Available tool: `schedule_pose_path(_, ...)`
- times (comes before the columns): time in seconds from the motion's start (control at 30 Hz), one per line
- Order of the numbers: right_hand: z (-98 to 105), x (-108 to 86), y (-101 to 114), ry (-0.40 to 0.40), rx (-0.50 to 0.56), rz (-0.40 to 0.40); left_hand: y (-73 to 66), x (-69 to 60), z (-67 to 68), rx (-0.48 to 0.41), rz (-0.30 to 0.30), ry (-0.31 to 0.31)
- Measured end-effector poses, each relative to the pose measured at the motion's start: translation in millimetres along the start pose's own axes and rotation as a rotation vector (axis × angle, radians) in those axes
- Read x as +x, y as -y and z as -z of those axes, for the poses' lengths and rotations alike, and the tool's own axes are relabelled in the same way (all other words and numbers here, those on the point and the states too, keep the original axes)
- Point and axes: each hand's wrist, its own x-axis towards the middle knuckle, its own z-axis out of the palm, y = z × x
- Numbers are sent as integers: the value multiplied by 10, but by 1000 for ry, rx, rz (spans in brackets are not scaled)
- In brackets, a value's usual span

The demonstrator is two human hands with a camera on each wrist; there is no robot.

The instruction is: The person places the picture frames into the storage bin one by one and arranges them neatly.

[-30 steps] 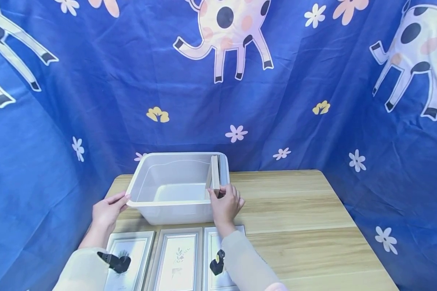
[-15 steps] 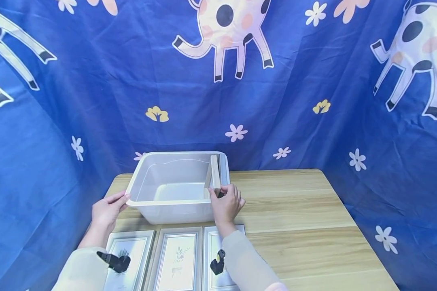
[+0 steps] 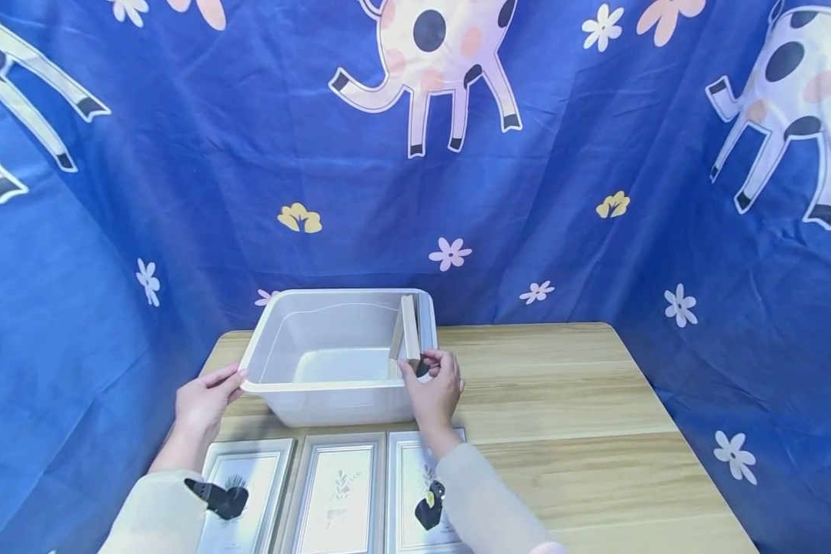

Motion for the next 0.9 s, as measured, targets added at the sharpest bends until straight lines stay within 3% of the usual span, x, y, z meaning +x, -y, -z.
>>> schedule_pose_path(0.13,90,16,-49,100,141,-17,-57,-57,-20,-8,14,-1)
schedule_pose_path(0.23,172,24,-90,182,181,-7,2,-32,-5,-25,-37,-1)
schedule_pose_path(0.27,200,26,-104,209,191,1,72,16,24,-70,-64,17)
schedule_pose_path(0.37,280,24,-147,285,222,20,114,38,36,-60,-96,16)
schedule_pose_path(0.6,430,7,-303,373,215,61,-38,-48,-23,-25,3,-15)
schedule_pose_path(0.9,740,18,-230,521,178,-9,-72,-80,-40,13,7,-6)
